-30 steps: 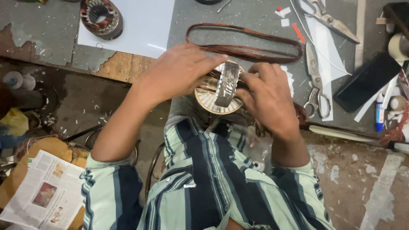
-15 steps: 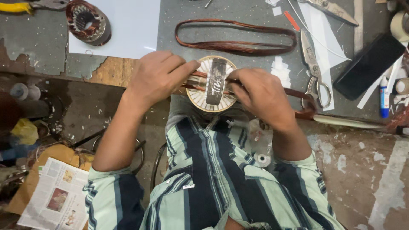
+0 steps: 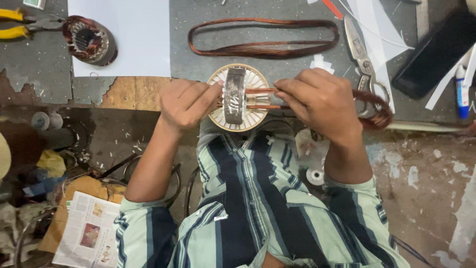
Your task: The person winds a long copper wire around a slotted stator core, repeatedly threading the wire through slots and adjusting the bundle with both hands. The person occasionally pauses to align the wire or reposition the stator on the workbench.
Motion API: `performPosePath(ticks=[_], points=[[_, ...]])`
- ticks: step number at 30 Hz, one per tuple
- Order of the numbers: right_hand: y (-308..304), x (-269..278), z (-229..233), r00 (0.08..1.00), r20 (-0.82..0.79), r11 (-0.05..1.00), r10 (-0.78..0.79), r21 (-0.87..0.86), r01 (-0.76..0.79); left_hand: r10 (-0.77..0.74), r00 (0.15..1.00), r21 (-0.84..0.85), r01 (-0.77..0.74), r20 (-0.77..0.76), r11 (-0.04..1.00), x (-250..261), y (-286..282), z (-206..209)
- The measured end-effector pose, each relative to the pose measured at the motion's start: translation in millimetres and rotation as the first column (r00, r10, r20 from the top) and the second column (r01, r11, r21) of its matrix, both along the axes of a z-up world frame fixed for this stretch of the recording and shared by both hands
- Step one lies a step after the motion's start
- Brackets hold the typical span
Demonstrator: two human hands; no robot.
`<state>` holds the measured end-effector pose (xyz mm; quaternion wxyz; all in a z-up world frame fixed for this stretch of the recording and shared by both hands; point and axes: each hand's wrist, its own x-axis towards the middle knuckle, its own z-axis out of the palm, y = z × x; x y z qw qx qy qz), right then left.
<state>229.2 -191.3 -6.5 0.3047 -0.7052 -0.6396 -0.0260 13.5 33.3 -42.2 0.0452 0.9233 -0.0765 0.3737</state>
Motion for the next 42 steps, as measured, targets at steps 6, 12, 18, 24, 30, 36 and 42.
performPosePath(ticks=[6,12,18,24,30,36,42], points=[[15,-8,-3,0.99,-0.027,0.989,0.141,-0.04,-0.142,0.059,0.997,-0.063,-0.061,-0.04,0.996,6,-10,0],[24,-17,-4,0.98,-0.082,0.976,0.182,0.132,-0.171,0.076,0.997,-0.154,-0.074,0.005,0.985,9,-13,-5],[24,-16,-7,0.953,-0.209,0.964,0.218,0.195,-0.178,0.14,0.989,-0.166,-0.144,-0.038,0.975,5,-19,-6],[19,-11,-15,0.988,-0.108,0.964,0.112,0.254,-0.082,0.17,0.984,-0.106,-0.174,-0.048,0.979,3,-23,-6],[23,-8,-23,0.992,-0.111,0.959,0.066,0.283,-0.033,0.172,0.985,-0.153,-0.173,-0.02,0.973,2,-22,-13],[30,-2,-28,0.986,-0.11,0.945,0.127,0.317,-0.086,0.207,0.978,-0.204,-0.21,-0.036,0.956,7,-22,-13],[34,-2,-26,0.971,-0.131,0.934,0.199,0.325,-0.147,0.239,0.964,-0.243,-0.261,-0.117,0.934,8,-26,-2]])
